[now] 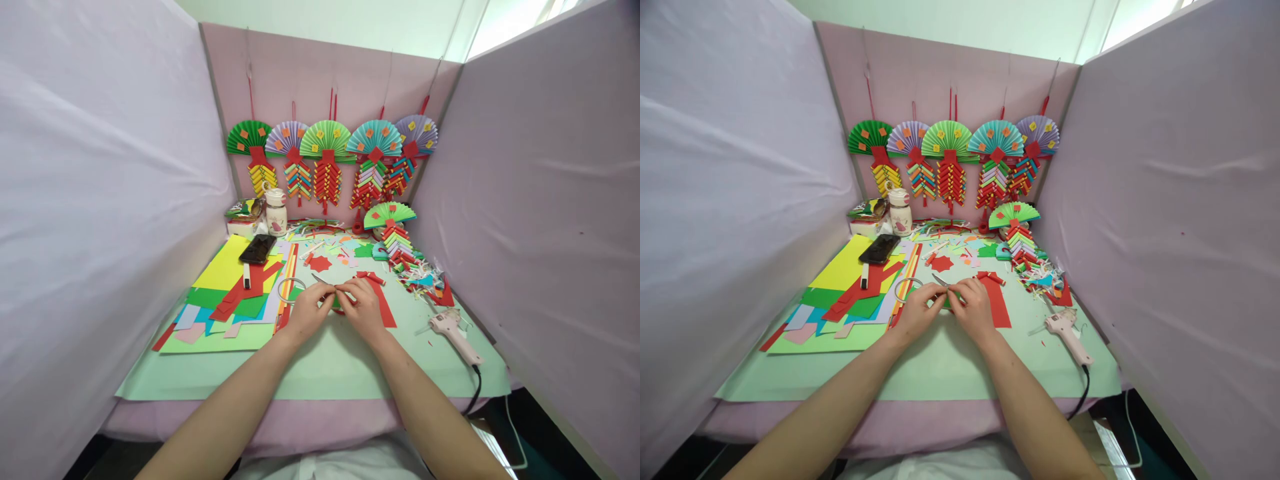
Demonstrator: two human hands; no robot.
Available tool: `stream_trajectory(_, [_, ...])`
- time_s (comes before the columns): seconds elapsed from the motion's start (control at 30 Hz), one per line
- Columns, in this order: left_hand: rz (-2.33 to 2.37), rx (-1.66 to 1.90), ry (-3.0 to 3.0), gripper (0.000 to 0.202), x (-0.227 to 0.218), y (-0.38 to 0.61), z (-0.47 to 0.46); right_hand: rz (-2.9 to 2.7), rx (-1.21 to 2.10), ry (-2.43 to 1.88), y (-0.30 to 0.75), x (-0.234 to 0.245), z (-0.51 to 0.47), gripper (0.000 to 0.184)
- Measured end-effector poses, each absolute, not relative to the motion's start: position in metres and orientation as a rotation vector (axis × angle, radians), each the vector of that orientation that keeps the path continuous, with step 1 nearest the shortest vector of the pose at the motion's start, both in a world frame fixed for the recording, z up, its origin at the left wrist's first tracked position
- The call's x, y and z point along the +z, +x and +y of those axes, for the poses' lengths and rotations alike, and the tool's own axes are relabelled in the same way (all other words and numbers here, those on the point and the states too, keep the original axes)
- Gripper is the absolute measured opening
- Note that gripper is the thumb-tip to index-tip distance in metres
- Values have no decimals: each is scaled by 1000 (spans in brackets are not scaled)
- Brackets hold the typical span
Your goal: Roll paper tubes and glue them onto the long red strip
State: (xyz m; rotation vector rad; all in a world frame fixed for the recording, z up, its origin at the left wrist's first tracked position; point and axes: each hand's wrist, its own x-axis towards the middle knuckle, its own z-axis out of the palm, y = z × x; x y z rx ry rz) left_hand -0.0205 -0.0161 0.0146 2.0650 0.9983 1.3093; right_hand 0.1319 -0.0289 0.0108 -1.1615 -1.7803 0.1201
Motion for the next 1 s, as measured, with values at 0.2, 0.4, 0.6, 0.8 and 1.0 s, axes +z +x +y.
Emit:
stream_trajectory(0.2, [998, 1308, 2092, 17, 14, -21, -16, -1790, 64, -1159, 133, 11, -29, 19])
stream_trajectory(0.4, [1030, 1286, 2110, 15, 12, -19, -16, -1734, -43, -1114, 130, 8, -26, 12])
stream_trajectory(0.6, [1165, 1310, 1624, 15, 7, -22, -3, -1313, 81, -1225, 153, 17, -17, 15])
stream_trajectory(0.8, [1220, 1295, 1152, 25, 5, -29, 10, -1189, -390, -1554, 263, 53, 8, 20])
stream_trajectory(1.0, [1131, 1269, 951, 26, 1, -29, 11, -1240, -362, -2244, 343, 60, 27, 28])
